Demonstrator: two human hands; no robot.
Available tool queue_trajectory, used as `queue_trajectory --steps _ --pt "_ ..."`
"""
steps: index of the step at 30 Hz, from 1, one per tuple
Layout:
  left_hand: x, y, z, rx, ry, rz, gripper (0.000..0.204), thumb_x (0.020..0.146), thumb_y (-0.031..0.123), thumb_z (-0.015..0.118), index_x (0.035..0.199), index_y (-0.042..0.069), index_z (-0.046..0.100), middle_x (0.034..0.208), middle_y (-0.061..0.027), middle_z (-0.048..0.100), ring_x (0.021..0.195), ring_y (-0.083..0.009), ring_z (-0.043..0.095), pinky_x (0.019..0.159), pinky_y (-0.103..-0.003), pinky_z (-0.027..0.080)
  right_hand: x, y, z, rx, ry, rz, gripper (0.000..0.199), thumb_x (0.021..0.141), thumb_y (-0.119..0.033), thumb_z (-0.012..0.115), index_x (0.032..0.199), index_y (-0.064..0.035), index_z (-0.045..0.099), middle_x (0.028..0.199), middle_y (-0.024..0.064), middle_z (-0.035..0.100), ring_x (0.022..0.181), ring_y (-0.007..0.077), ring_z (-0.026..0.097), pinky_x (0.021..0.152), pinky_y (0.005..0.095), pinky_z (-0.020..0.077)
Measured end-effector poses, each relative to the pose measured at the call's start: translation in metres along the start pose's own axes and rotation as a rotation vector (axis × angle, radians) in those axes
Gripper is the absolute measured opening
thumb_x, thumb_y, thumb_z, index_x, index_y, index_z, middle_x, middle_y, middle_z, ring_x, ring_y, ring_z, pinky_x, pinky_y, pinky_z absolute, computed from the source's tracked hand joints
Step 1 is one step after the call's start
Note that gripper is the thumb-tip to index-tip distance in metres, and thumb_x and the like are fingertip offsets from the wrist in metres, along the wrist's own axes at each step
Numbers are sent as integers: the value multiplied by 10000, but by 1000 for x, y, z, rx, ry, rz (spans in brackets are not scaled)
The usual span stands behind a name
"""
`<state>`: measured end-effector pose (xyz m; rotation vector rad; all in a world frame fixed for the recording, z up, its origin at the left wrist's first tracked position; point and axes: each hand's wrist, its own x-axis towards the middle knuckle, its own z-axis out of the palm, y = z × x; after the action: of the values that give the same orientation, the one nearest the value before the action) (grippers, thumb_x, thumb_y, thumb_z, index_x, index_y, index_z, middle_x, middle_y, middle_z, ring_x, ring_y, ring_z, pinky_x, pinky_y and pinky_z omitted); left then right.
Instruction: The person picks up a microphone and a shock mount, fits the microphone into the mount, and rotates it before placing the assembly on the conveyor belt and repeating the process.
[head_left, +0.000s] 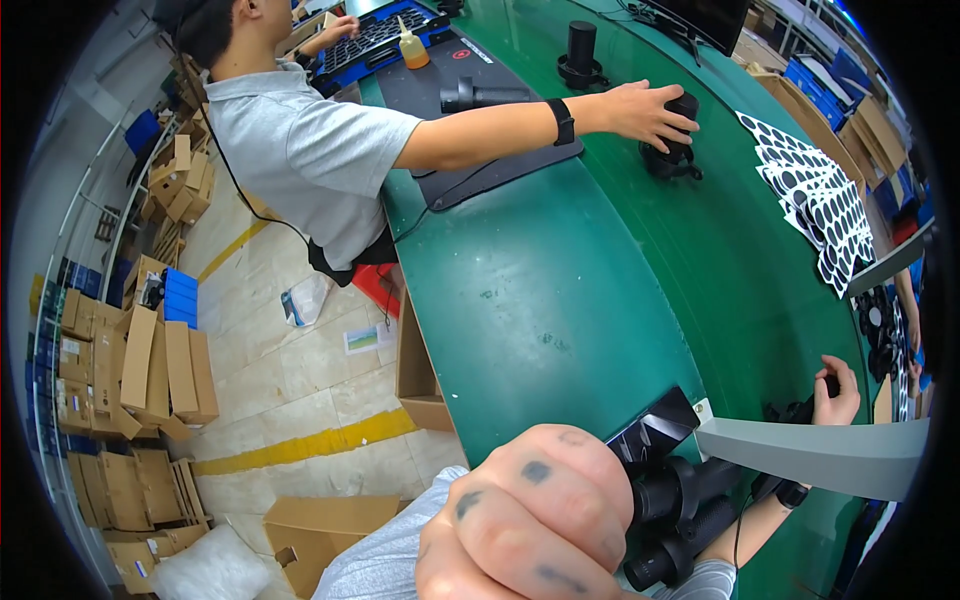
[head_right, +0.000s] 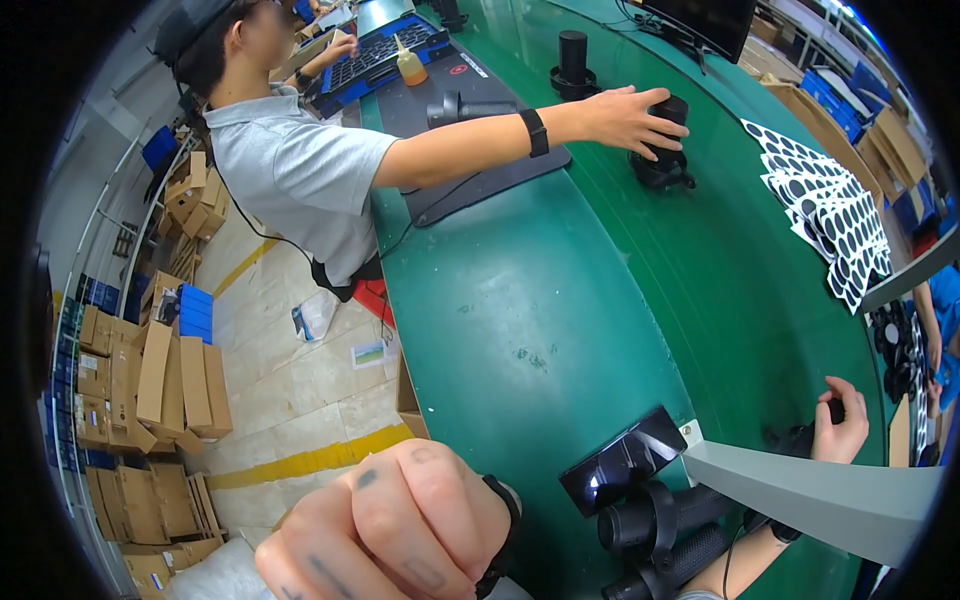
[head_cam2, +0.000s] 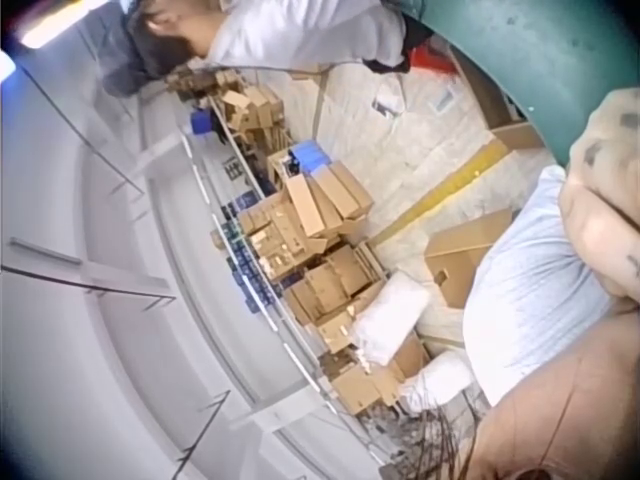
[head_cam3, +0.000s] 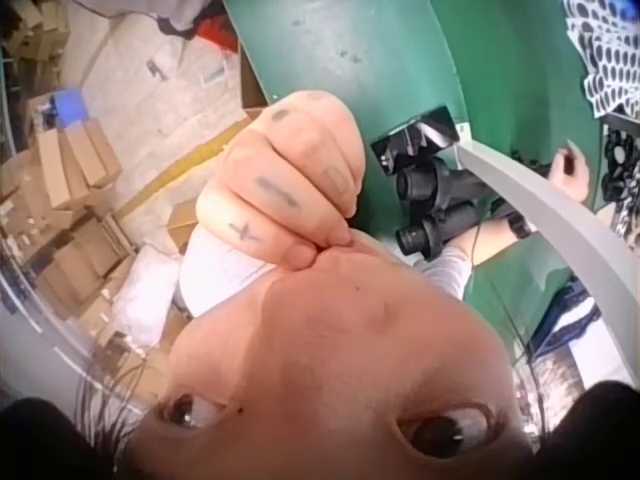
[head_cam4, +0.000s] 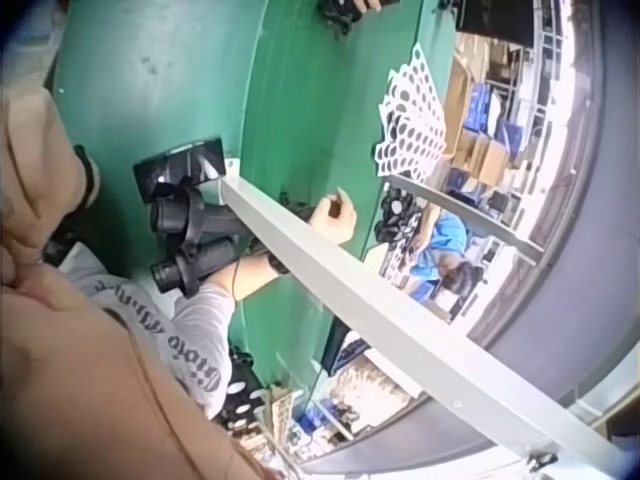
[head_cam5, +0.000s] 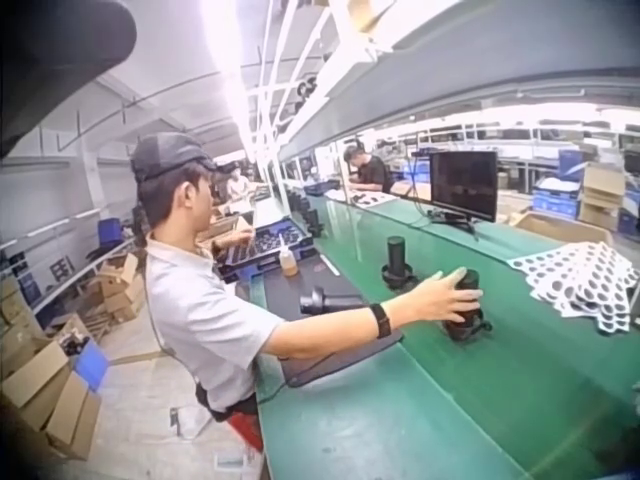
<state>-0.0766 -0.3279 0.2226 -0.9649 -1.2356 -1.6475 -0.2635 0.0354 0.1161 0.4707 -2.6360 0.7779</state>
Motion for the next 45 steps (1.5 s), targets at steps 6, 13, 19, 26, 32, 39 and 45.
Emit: queue_trajectory --steps 6,13,19,26,32,39,45 --pt "0 -1 1 -4 10 23 115 880 100 605 788 48 559 800 -82 601 638 -176 554 553 -256 452 1 5 1 -55 -34 3 290 724 9 554 1003 -5 632 810 90 575 735 177 564 694 285 456" --pt "-1 0 2 -18 18 30 114 879 90 604 782 43 566 798 -85 601 645 -180 555 555 -257 453 0 1 1 -72 -68 33 292 719 5 551 999 -4 631 799 94 571 720 183 561 678 291 455" --pt "-2 -3 -2 -26 -23 44 98 873 85 612 797 43 567 794 -87 599 647 -182 554 557 -257 453 -2 -2 -1 -81 -58 25 277 723 -16 552 989 -1 630 787 98 568 700 193 557 665 298 453" --pt "-5 -2 10 46 67 50 92 845 63 650 812 56 565 778 -69 595 627 -165 544 548 -250 443 -1 -3 -1 -64 -59 45 302 694 12 530 978 -1 633 759 113 560 686 226 555 667 326 453" --pt "-6 -3 13 89 99 81 122 817 42 688 810 62 568 763 -54 590 615 -152 542 541 -242 440 -3 4 2 -96 -57 49 275 719 -15 553 983 1 624 774 111 572 679 196 549 646 304 443" --pt "-6 -6 11 93 65 98 119 823 44 688 807 58 571 764 -54 592 612 -151 548 532 -240 443 -7 24 0 -26 -53 29 264 747 21 531 992 1 626 752 79 557 657 134 512 607 264 421" --pt "-7 -7 14 92 91 107 114 831 59 684 805 58 573 764 -57 593 610 -150 550 524 -236 443 -13 34 -14 58 -10 132 252 777 31 526 1009 1 620 799 47 563 706 110 503 654 240 419"
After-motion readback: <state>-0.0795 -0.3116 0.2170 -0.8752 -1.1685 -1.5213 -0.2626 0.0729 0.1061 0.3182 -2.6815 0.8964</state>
